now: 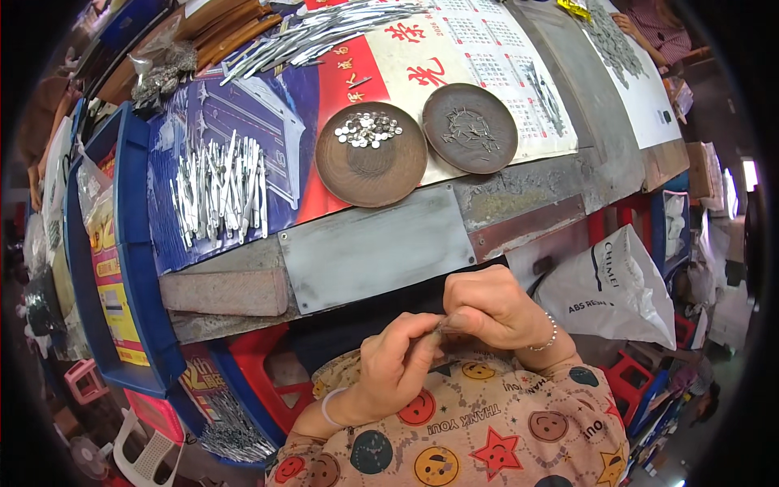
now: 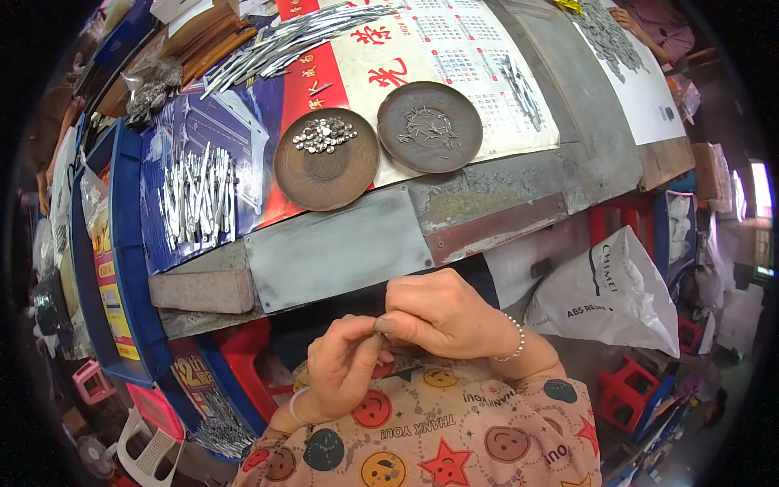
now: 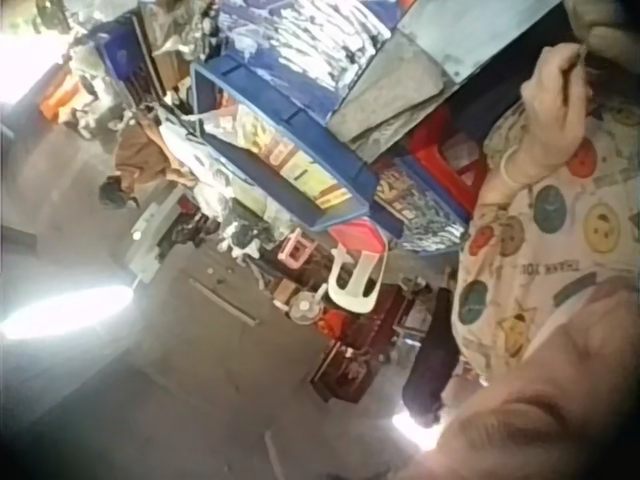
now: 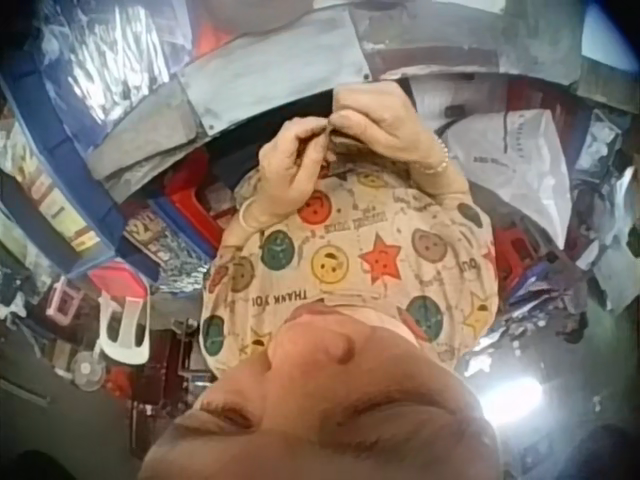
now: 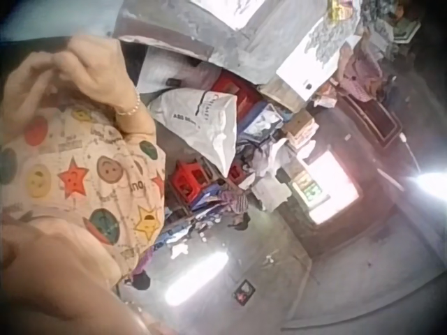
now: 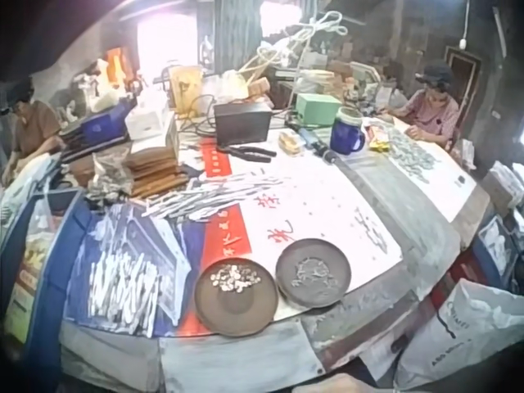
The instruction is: The person assembles small metal components by hand, picking pins and small parts from dishes and joining them together at the workbench.
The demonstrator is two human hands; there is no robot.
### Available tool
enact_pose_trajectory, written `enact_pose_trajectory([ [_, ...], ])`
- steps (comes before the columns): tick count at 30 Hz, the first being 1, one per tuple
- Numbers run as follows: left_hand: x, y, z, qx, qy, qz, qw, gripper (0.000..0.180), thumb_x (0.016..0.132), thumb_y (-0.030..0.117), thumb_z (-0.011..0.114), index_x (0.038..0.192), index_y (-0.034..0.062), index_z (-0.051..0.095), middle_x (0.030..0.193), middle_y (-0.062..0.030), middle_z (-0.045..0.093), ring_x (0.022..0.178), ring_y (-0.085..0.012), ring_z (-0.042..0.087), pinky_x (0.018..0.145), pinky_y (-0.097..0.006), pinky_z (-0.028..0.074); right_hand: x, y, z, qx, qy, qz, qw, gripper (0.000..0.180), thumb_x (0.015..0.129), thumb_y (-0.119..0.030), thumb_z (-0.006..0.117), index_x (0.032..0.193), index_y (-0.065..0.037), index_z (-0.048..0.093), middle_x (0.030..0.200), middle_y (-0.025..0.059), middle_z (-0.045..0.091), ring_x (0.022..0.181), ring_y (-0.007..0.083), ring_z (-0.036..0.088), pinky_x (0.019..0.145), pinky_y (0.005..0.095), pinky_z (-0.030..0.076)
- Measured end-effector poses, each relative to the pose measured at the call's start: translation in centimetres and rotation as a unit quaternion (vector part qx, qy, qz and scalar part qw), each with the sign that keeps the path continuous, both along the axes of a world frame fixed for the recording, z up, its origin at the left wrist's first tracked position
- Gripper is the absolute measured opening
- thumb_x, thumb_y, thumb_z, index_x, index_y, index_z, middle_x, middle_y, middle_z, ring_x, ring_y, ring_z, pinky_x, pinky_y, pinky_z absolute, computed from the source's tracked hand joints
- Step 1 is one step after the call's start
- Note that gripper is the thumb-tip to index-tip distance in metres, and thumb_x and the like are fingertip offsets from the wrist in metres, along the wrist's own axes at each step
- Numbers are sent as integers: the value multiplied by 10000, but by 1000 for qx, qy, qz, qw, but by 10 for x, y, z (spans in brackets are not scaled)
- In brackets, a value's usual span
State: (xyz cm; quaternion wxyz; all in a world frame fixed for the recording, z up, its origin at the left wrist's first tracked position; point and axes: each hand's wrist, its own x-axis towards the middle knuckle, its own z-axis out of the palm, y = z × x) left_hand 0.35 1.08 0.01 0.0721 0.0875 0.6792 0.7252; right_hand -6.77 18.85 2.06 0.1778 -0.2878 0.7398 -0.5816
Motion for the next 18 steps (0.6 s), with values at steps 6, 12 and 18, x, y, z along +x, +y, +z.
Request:
enact_pose_trajectory([
  [6, -3, 2, -2, -50, 14, 49, 997, 171, 869, -56, 555, 1038, -35, 571, 775, -84, 601, 547, -96, 553, 479, -214, 418, -2, 0, -4, 31, 44, -3, 999, 330, 925, -279, 542, 732, -13, 518, 640, 102, 475, 535, 294, 494, 478, 346, 401],
  [12, -1, 1, -2, -40, -35, 69, 996, 174, 868, -42, 571, 1042, -38, 576, 733, -64, 599, 535, -83, 544, 473, -209, 416, -3, -4, -5, 47, 50, -10, 998, 351, 935, -294, 525, 726, -12, 512, 638, 101, 475, 537, 293, 503, 477, 350, 405],
  [18, 7, -11, -8, -39, -37, 55, 997, 126, 886, -31, 546, 1010, -43, 557, 732, -58, 603, 555, -74, 564, 477, -207, 430, 3, -14, -14, 16, 12, 13, 1000, 339, 933, -291, 532, 741, -11, 522, 668, 106, 504, 573, 295, 529, 499, 352, 422],
])
